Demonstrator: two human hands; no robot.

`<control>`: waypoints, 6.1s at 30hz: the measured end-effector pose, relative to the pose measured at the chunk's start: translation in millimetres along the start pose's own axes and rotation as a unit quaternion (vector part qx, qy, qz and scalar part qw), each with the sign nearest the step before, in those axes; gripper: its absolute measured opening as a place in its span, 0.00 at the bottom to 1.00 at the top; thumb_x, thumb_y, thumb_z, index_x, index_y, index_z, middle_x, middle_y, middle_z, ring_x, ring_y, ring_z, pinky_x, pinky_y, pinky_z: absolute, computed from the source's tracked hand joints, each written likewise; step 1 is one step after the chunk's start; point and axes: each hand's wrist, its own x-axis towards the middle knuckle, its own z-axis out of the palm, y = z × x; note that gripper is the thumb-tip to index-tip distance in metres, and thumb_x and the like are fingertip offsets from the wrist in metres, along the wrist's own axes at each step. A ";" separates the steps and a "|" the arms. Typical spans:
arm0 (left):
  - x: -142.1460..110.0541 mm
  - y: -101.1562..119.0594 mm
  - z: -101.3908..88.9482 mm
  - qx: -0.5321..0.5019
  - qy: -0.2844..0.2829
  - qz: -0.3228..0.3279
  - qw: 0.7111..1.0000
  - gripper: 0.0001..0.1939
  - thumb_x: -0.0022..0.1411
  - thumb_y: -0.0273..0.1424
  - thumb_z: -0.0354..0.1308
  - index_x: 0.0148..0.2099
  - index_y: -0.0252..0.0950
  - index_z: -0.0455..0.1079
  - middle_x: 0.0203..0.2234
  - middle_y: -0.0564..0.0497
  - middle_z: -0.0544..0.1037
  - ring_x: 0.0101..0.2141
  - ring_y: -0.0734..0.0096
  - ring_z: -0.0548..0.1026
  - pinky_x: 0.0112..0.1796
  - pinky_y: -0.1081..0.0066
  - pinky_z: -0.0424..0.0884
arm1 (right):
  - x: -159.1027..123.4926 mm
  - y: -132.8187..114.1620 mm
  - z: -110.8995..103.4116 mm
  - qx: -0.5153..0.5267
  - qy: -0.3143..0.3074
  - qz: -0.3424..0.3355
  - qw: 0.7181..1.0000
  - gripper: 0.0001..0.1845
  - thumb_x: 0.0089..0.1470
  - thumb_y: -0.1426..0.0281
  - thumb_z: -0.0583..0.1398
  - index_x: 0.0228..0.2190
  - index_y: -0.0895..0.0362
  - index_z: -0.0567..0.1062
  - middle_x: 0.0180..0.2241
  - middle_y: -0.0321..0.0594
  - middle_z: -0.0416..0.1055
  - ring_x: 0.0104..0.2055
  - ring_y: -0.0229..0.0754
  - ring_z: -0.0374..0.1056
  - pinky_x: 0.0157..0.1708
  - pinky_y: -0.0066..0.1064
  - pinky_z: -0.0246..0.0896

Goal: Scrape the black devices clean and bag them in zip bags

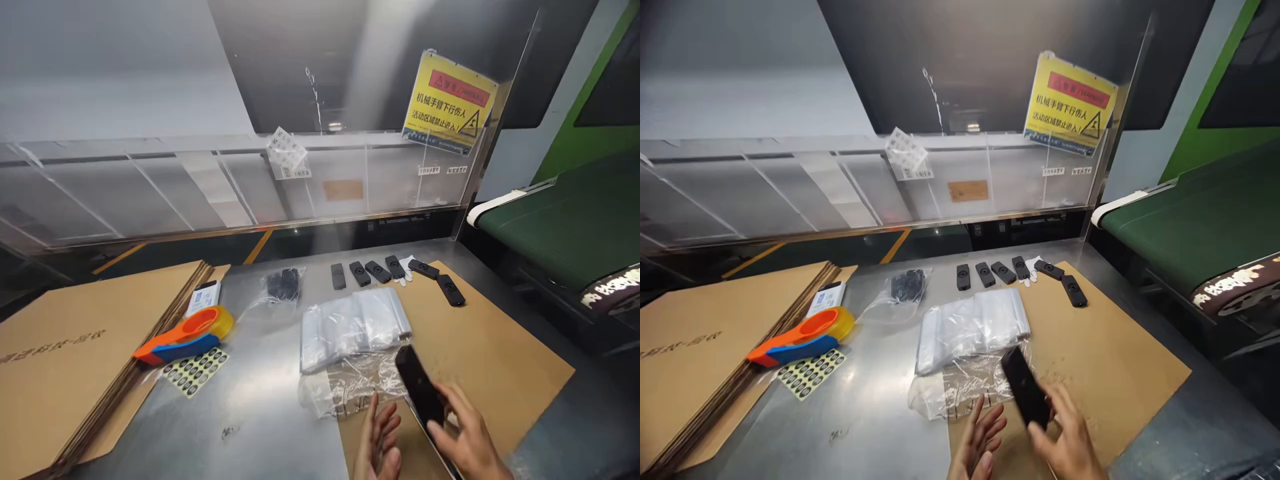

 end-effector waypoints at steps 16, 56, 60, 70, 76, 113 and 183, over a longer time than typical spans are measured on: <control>-32.5 11.8 -11.0 0.184 -0.106 0.201 0.956 0.29 0.52 0.24 0.52 0.57 0.44 0.57 0.34 0.51 0.73 0.34 0.72 0.71 0.40 0.72 0.66 | 4.2 51.1 3.2 -0.144 0.070 -0.096 0.982 0.17 0.56 0.66 0.52 0.43 0.58 0.73 0.38 0.50 0.68 0.43 0.50 0.62 0.41 0.47 0.64; -39.1 27.0 -10.6 -0.292 -0.018 -0.010 0.956 0.38 0.42 0.24 0.53 0.59 0.45 0.58 0.54 0.49 0.67 0.57 0.55 0.58 0.57 0.54 0.53 | -62.0 -74.4 14.8 0.304 -0.175 0.012 0.937 0.19 0.59 0.64 0.52 0.50 0.52 0.69 0.38 0.43 0.69 0.42 0.41 0.68 0.42 0.30 0.66; -34.2 43.9 -14.3 -0.434 0.000 -0.156 0.887 0.30 0.57 0.32 0.52 0.61 0.48 0.50 0.31 0.53 0.73 0.29 0.72 0.72 0.33 0.67 0.72 | -67.9 -50.7 9.1 0.260 -0.145 0.011 0.955 0.16 0.57 0.64 0.55 0.46 0.53 0.73 0.42 0.44 0.71 0.46 0.43 0.68 0.45 0.30 0.66; -41.3 32.4 0.2 -0.411 -0.103 -0.341 0.839 0.37 0.55 0.59 0.36 0.55 0.39 0.60 0.16 0.51 0.72 0.17 0.64 0.72 0.17 0.72 0.64 | -21.2 -97.6 -26.7 0.057 -0.079 -0.335 0.937 0.26 0.55 0.76 0.54 0.56 0.57 0.60 0.46 0.50 0.64 0.49 0.46 0.60 0.44 0.39 0.64; -49.1 32.0 6.5 -0.322 0.005 -0.350 0.880 0.34 0.55 0.57 0.41 0.45 0.32 0.67 0.18 0.50 0.73 0.17 0.69 0.70 0.19 0.72 0.63 | -15.7 -109.9 -17.1 -0.001 -0.102 -0.297 0.949 0.19 0.57 0.73 0.53 0.51 0.60 0.64 0.43 0.51 0.62 0.46 0.45 0.59 0.42 0.39 0.65; -23.8 33.8 -18.6 -0.532 -0.035 -0.299 0.791 0.22 0.60 0.42 0.46 0.54 0.40 0.59 0.31 0.49 0.67 0.25 0.75 0.65 0.20 0.78 0.60 | -46.5 -59.1 7.0 -0.059 0.058 -0.176 0.981 0.21 0.57 0.70 0.53 0.52 0.57 0.62 0.45 0.49 0.65 0.49 0.50 0.59 0.45 0.44 0.59; -44.9 39.8 -16.7 -0.350 0.018 -0.383 0.855 0.32 0.57 0.54 0.43 0.29 0.27 0.69 0.22 0.49 0.71 0.17 0.76 0.70 0.18 0.75 0.70 | -21.9 -13.7 32.1 -0.115 0.012 0.026 0.993 0.13 0.57 0.65 0.49 0.35 0.60 0.69 0.33 0.50 0.63 0.39 0.54 0.58 0.40 0.49 0.56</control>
